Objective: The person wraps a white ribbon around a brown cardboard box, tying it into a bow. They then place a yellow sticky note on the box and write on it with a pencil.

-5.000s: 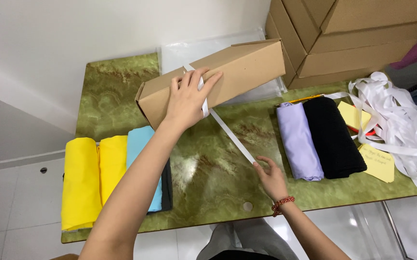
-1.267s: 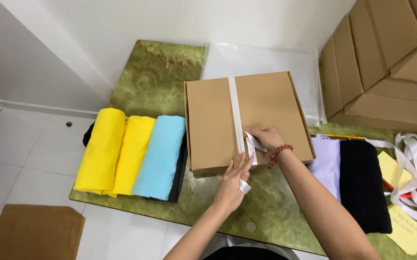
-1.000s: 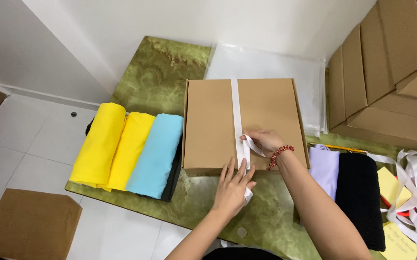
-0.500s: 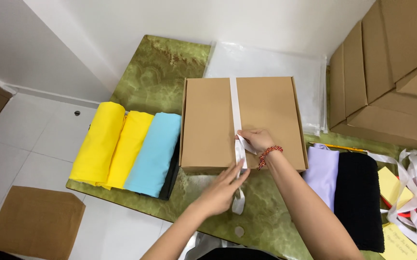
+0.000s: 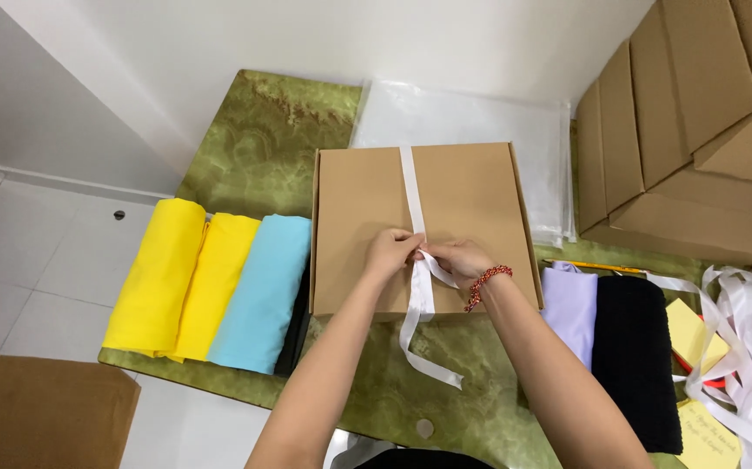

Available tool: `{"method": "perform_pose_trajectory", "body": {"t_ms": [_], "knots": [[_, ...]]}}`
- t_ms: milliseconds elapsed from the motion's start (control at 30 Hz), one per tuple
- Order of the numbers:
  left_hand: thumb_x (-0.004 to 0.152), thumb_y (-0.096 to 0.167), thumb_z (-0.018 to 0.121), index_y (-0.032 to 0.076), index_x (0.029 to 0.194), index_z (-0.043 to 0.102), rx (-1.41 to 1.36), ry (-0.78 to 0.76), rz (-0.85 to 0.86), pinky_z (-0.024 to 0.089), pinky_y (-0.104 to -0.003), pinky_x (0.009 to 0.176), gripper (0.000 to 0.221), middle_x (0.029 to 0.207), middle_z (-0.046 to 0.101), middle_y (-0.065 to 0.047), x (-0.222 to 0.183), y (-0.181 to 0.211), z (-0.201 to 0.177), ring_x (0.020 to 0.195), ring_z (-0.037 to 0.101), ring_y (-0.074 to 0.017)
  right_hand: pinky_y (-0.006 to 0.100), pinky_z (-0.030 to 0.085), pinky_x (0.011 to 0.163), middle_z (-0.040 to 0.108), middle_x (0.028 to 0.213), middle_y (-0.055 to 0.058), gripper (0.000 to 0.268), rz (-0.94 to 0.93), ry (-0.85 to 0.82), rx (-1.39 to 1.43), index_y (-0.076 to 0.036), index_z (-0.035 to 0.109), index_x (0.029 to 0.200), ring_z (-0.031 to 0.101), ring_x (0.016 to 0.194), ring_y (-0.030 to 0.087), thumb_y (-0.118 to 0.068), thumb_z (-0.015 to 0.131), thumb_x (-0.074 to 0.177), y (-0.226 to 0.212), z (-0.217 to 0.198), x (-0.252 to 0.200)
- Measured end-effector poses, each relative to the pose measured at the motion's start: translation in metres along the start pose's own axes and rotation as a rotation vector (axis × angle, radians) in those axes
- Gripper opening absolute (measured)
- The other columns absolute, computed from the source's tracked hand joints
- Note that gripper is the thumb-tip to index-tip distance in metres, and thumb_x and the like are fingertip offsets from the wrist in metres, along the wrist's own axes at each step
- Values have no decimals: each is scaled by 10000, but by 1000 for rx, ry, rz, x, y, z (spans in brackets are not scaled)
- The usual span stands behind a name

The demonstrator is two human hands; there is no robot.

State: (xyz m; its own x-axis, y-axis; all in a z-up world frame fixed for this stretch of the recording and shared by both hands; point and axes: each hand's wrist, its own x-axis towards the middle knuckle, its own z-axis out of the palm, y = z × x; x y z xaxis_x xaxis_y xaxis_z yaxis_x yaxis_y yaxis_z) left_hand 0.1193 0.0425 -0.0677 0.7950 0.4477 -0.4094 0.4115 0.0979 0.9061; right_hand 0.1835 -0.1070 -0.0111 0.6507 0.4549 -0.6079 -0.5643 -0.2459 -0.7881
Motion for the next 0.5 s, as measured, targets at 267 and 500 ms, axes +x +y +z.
{"method": "perform_pose_trajectory", "body": {"t_ms": [267,500], "knots": [[873,224,888,-7,1232,741,-234,-59,-102,676,-324,799,451,995,758,-117,9,-9,-13,847,763,-182,291,526,745,644,1048,92,159,-268,-182,-371,-73,863,867,587,961,201,-227,887,836,-12,-21,9],[849,196,901,33,1260,741,-276,-37,-58,678,-323,774,470,1000,754,-94,5,-16,-11,860,756,-181,208,589,689,652,1053,27,236,-120,-328,-281,-6,856,843,612,867,102,-240,858,867,-19,-30,35]]}}
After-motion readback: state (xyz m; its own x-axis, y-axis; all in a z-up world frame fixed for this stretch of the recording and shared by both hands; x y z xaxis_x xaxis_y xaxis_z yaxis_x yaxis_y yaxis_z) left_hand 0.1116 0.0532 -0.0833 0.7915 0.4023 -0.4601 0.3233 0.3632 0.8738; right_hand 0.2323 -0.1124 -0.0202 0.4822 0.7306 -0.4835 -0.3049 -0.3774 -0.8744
